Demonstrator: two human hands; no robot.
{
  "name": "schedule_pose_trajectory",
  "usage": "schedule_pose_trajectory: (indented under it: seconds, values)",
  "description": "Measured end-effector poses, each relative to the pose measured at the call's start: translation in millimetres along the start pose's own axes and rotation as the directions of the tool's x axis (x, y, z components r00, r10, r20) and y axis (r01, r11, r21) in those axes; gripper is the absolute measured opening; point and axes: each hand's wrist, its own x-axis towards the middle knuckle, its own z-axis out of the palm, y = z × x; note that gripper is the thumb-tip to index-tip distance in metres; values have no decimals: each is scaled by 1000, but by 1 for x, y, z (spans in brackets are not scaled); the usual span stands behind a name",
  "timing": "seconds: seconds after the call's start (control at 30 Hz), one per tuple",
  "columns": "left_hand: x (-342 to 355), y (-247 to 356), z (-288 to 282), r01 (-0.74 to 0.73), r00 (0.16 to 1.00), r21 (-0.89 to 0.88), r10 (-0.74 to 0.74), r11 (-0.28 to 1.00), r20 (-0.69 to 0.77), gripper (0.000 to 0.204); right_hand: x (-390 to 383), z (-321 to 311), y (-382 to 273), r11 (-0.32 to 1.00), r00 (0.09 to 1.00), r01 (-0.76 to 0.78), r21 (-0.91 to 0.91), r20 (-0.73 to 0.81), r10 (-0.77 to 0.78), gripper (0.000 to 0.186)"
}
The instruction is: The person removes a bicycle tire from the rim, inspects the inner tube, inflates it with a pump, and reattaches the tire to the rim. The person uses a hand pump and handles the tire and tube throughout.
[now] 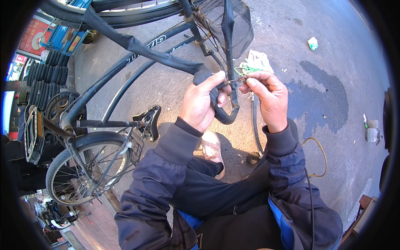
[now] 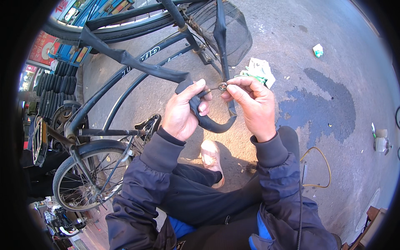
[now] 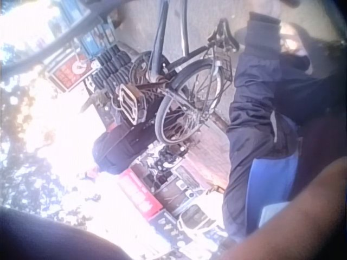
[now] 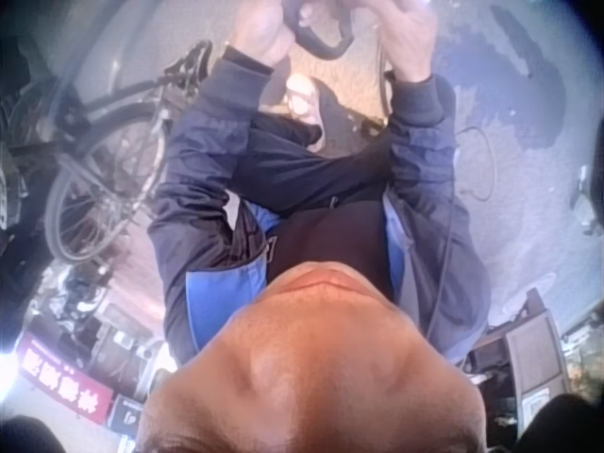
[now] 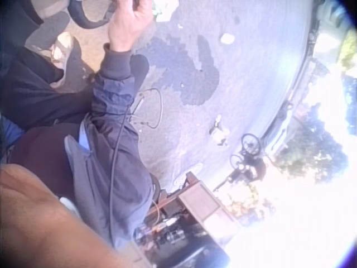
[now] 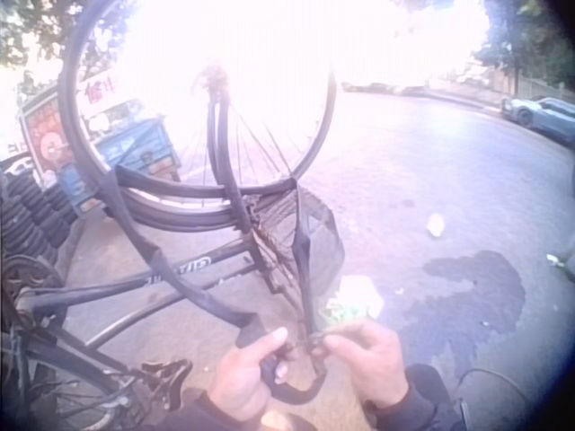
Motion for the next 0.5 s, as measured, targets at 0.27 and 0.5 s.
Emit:
schedule_pose_trajectory:
  seconds: [0.27, 0.5]
  values:
    - [-1, 1, 0, -5, 1000, 2, 5, 1000, 13, 19, 0, -1, -1, 1000, 1000, 13, -20, 12, -13, 16]
    - [-1, 2, -1, 4, 1000, 9, -4, 1000, 19, 18, 1, -4, -2, 997, 1000, 5, -72, 15, -4, 16]
